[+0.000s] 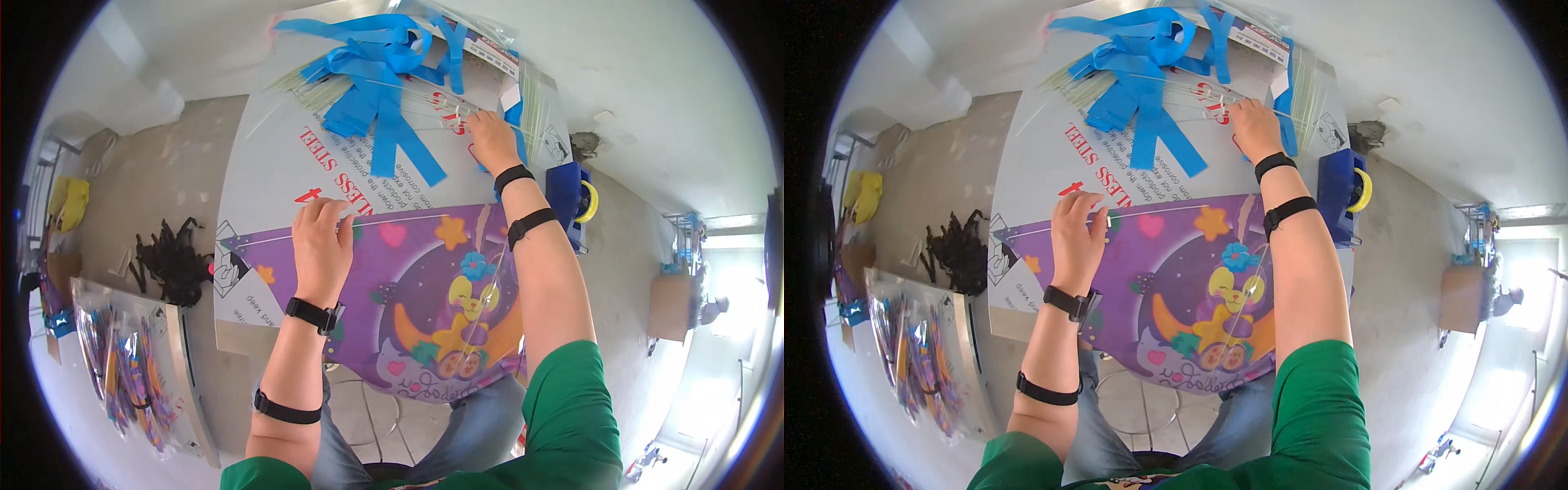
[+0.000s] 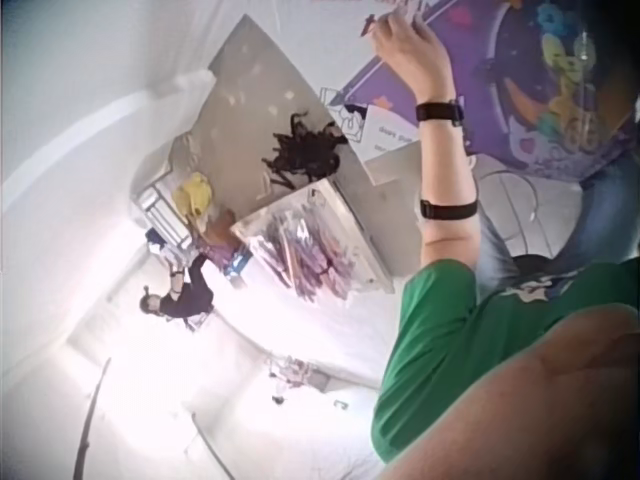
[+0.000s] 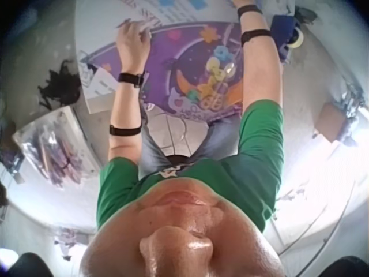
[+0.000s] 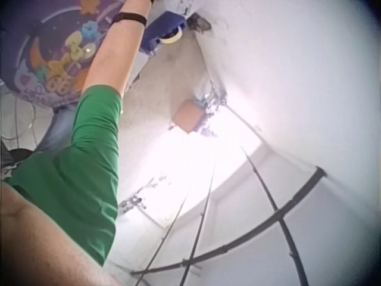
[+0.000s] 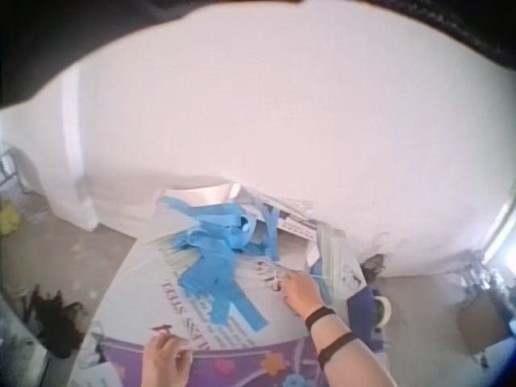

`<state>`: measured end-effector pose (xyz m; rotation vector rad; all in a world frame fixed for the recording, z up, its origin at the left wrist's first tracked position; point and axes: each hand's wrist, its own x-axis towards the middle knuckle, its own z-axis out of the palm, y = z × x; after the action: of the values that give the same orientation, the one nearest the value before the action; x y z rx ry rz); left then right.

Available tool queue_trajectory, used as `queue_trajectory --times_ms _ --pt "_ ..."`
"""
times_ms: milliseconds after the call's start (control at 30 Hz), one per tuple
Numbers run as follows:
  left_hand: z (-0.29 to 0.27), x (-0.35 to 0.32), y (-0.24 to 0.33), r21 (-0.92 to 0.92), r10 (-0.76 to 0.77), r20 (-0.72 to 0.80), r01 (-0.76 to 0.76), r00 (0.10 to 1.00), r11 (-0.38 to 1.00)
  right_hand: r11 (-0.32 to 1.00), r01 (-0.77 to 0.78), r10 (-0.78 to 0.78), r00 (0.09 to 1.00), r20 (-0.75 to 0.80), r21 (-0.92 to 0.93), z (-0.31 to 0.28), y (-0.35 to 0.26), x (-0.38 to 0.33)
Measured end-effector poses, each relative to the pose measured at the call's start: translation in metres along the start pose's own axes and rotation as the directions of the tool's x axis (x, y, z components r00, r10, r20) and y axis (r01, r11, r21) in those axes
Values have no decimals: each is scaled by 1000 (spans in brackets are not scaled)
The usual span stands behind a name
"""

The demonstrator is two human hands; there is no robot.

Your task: Assembling a colorful kite by attaching the frame and ribbons.

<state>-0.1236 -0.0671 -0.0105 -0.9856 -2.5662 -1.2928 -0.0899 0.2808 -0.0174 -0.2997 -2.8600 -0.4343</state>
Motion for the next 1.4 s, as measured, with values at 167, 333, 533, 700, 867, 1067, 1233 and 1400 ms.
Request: queue_trajectory --times_ms 167,333,533,700,867,1067,1233,1400 --pt "-2 0 -2 -1 4 3 -4 1000 1000 998 58 -59 998 -18 -35 -5 1 -1" --pt "-2 1 2 -25 2 -9 -2 1000 1000 1000 22 -23 988 -152 -10 -18 15 -6" --pt "0 0 6 -48 35 -26 -37 999 998 988 91 -113 977 -182 -125 -59 23 1" --pt "-3 0 10 -85 41 -44 -44 998 995 991 104 -120 973 -198 -89 -94 26 -21" --pt "-4 -1 25 -171 70 -85 -84 994 982 995 -69 59 989 -134 -76 -116 23 -81" --pt "19 -27 90 -569 4 266 153 964 808 607 -522 541 824 169 600 -170 -48 -183" --pt "56 -73 130 -741 86 636 575 767 347 200 -620 516 725 457 759 -188 -120 -246" --pt "60 -90 163 -543 -19 816 778 578 317 213 -543 541 758 364 812 -209 -122 -277"
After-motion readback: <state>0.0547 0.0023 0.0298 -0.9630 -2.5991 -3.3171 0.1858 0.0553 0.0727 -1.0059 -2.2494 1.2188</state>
